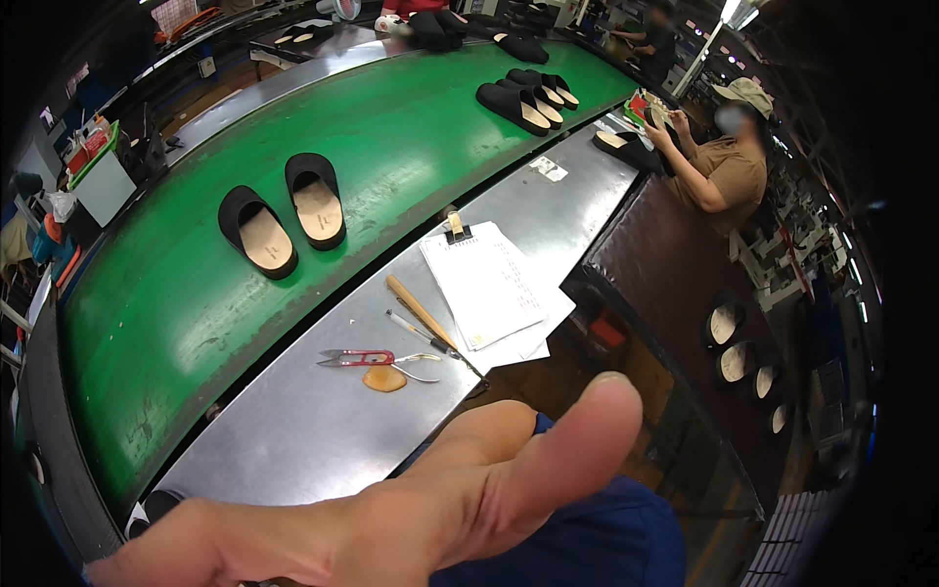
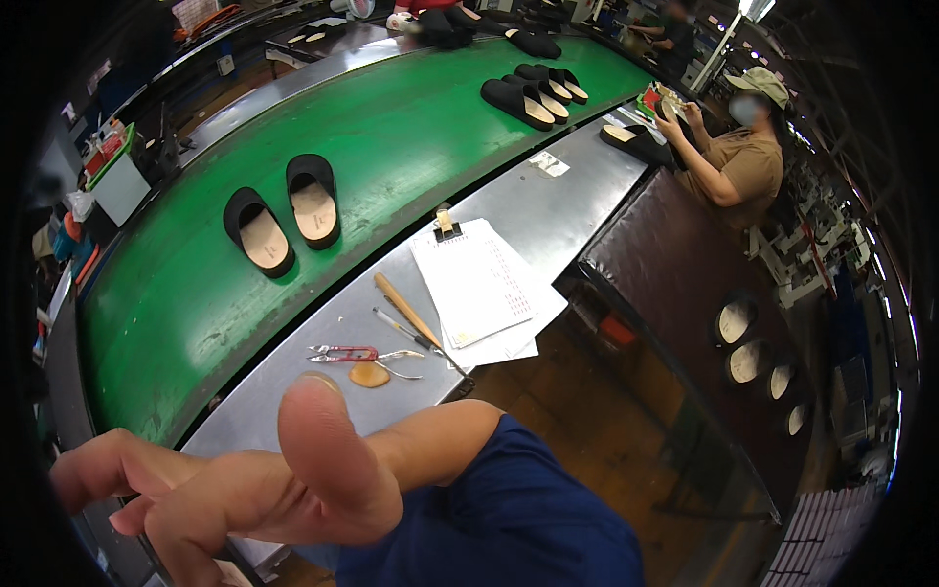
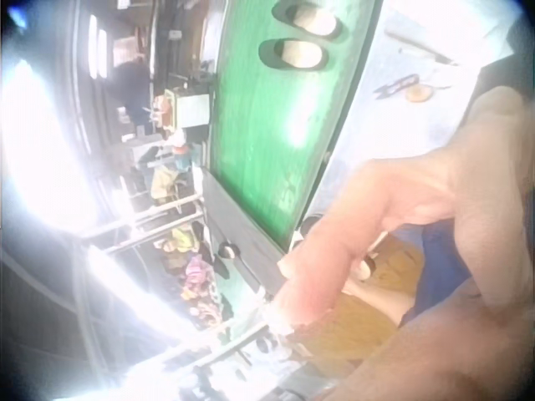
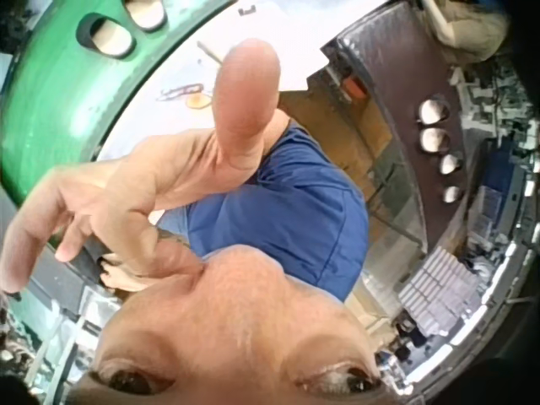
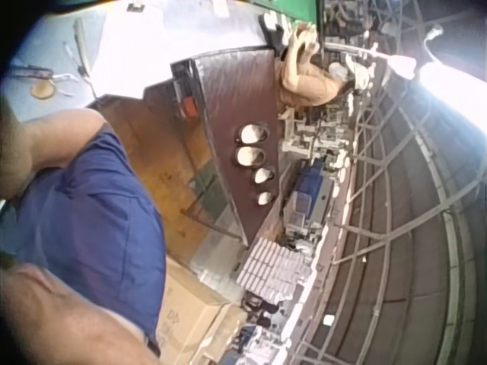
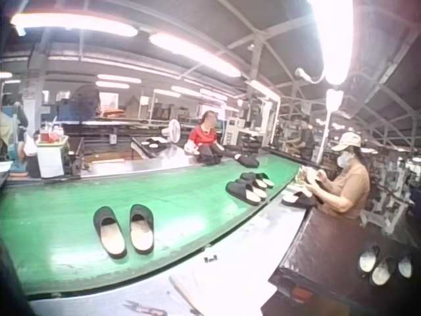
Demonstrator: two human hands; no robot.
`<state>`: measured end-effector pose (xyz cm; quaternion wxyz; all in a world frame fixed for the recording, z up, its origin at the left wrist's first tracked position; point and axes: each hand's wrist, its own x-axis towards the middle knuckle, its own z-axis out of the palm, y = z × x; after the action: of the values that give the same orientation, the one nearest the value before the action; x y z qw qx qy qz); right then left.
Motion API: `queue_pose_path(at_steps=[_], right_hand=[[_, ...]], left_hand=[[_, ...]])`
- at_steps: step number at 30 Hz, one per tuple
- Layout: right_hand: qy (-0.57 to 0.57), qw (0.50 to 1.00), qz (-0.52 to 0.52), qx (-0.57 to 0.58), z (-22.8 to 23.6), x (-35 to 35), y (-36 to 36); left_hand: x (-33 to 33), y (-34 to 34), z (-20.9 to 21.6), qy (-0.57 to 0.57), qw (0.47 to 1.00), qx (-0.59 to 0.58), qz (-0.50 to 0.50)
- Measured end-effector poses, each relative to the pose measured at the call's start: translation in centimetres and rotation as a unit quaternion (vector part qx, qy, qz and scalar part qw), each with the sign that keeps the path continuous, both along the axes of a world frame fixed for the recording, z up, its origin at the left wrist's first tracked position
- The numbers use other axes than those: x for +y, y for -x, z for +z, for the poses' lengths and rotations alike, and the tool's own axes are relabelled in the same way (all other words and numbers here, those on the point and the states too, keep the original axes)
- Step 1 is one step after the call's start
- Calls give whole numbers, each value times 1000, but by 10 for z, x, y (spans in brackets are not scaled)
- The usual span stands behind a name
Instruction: The person trims excess material from the edges of black slip-on shoes using a red utility knife. They pick up each shoe, cut along the perimeter, inspect the result, and place the finished pair on a green conveyor belt. The process is repeated for multiple pairs.
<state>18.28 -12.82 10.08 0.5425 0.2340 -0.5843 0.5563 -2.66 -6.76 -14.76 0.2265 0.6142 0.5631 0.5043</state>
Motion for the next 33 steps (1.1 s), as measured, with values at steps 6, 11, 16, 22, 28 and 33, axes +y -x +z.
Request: queue_pose_path(at_steps=[6,11,16,22,28,33], right_hand=[[-3,999,29,15,-5,-6,4],[3,1000,28,11,-2,-9,11],[17,1000,23,12,-3,-4,15],[54,998,15,33,-2,4,12],[268,953,-44,137,-39,38,-25],[422,885,-46,192,-92,72,-35]], left_hand=[[-18,-36,17,41,992,-52,-112],[-13,-44,34,71,977,-102,-172],[3,-37,36,99,964,-145,-201],[7,-30,34,103,965,-143,-196],[30,4,12,71,990,-94,-76],[25,4,4,61,997,-9,36]])
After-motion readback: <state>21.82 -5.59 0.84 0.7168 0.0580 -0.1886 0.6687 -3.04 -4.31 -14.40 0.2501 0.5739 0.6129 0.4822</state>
